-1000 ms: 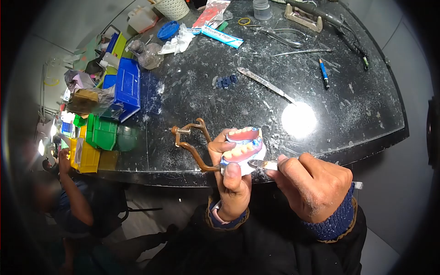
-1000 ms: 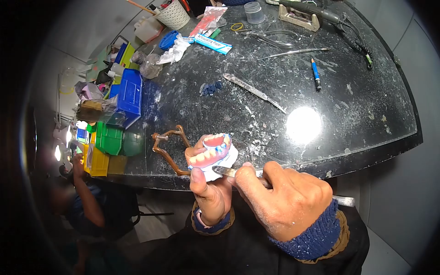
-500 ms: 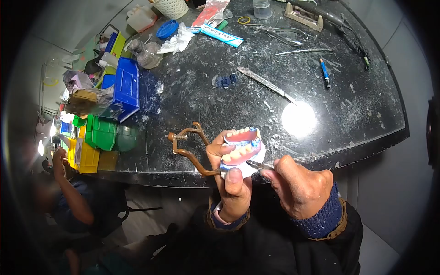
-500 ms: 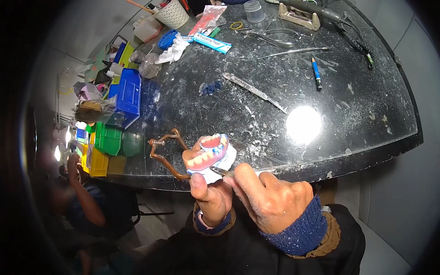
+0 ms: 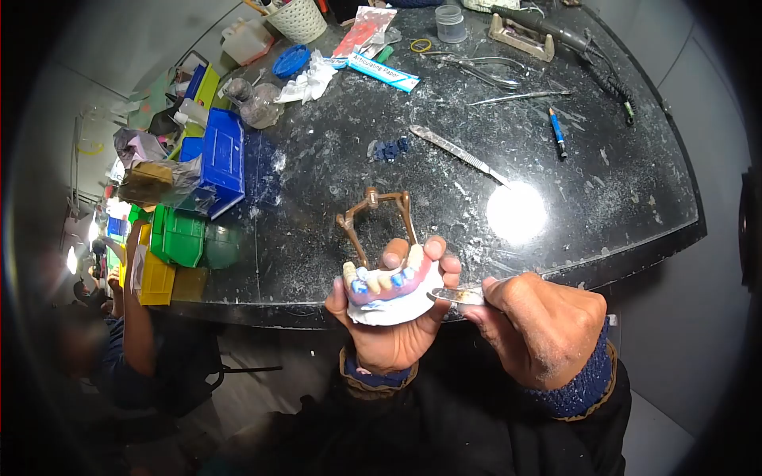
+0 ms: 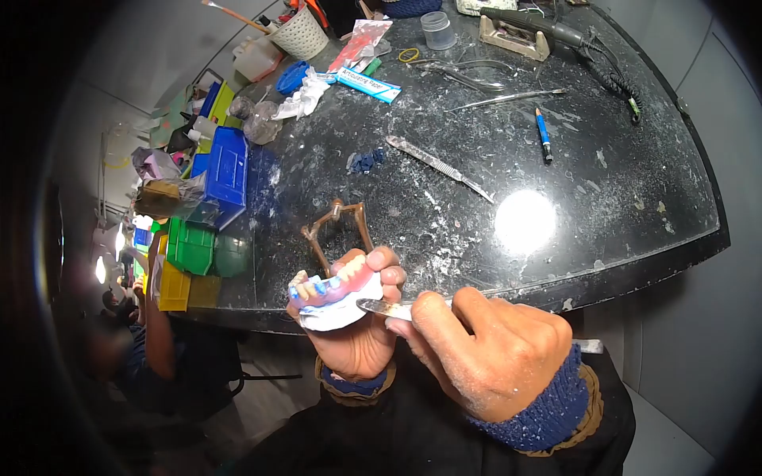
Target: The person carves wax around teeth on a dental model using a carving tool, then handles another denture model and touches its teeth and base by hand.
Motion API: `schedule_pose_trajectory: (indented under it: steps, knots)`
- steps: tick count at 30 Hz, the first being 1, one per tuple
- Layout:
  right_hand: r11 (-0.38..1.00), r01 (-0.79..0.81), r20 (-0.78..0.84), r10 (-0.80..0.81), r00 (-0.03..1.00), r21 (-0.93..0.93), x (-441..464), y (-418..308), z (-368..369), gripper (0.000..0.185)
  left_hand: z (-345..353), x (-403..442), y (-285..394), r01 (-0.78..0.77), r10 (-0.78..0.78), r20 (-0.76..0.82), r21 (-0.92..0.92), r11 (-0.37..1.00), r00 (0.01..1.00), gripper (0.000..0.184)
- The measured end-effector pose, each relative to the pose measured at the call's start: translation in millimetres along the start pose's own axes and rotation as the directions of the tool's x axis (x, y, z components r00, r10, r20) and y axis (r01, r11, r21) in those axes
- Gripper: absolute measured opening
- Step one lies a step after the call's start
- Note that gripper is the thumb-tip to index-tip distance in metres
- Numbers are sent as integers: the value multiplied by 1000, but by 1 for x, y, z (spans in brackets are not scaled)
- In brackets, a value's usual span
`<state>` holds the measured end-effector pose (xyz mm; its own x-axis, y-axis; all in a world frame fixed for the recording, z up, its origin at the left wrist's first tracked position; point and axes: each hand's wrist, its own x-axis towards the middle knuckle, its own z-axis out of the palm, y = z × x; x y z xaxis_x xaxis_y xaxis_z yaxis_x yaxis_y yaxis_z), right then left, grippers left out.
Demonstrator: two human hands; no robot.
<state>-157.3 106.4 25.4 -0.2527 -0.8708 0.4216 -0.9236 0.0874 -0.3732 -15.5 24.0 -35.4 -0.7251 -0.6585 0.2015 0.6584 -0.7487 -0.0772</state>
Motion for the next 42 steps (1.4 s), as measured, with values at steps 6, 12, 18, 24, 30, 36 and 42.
schedule_pose_trajectory:
  steps: [6, 12, 18, 24, 30, 36, 42]
  knots:
    - [1000, -31, -9, 31, 999, -3, -1, -2, 2, 21, 6, 2, -2, 111, -112, -12, -65, 992, 994, 34]
    - [998, -59, -18, 59, 998, -6, -1, -8, -5, 22, 1, 5, -5, 53, -49, 59, -57, 997, 997, 43]
    - [996, -84, -34, 83, 996, -15, -10, -9, 9, 22, -3, 5, -4, 30, -32, 65, 38, 999, 997, 43]
    - [994, -103, -42, 102, 994, -26, -7, -4, 8, 22, -3, 3, -2, 19, -20, 18, 40, 999, 1000, 46]
    - [994, -105, -39, 104, 994, -24, 0, -3, -3, 22, -3, 3, -7, -164, 195, -98, 255, 953, 976, 46]
    - [992, -120, -47, 119, 992, -24, 4, -9, 10, 23, -3, 3, -8, -182, 253, -111, 434, 882, 961, 48]
    - [990, -135, -56, 133, 990, -34, 6, -12, 6, 23, -6, 5, -16, -283, 322, -7, 460, 842, 947, 46]
